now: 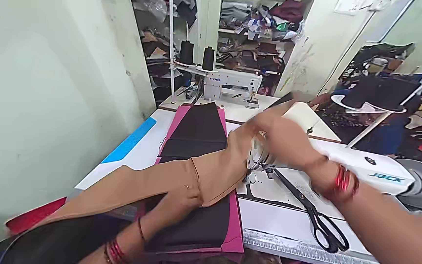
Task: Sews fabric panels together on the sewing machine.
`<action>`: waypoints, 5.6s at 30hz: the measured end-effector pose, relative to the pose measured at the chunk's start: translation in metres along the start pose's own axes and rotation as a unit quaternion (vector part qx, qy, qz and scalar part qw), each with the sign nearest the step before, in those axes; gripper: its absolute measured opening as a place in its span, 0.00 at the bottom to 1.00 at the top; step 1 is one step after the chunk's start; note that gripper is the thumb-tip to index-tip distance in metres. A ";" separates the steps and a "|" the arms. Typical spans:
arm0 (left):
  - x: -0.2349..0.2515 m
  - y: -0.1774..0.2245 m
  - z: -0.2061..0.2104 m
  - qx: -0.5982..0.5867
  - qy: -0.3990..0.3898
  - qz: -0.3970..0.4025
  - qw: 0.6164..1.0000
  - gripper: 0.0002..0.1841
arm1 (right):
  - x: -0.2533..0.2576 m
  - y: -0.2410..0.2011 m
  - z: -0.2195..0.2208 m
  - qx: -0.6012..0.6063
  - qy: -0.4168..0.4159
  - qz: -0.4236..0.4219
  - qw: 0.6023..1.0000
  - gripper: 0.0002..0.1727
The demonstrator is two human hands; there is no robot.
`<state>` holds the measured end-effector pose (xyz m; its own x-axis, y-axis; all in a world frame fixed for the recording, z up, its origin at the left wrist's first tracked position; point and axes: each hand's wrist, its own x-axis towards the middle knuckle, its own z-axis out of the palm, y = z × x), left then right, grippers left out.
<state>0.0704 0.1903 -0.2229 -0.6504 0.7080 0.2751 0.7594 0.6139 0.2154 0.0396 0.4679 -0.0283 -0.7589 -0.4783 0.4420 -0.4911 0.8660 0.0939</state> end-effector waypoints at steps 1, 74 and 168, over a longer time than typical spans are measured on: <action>-0.016 -0.021 0.044 -0.026 0.121 0.095 0.988 0.13 | -0.027 -0.025 0.029 0.028 0.001 -0.061 0.998 0.10; -0.092 -0.048 0.058 0.154 0.187 0.105 0.964 0.17 | -0.094 -0.087 0.250 0.227 0.208 -0.326 0.894 0.11; 0.203 -0.021 -0.078 -0.095 -0.207 -0.334 0.915 0.17 | -0.187 -0.113 0.226 0.028 0.122 0.016 0.992 0.17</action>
<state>-0.0765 0.2935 -0.0987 -0.8912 0.2921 -0.3471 0.1533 0.9141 0.3755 0.1404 0.4270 -0.3230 -0.6525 -0.3946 0.6469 -0.4958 0.8680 0.0294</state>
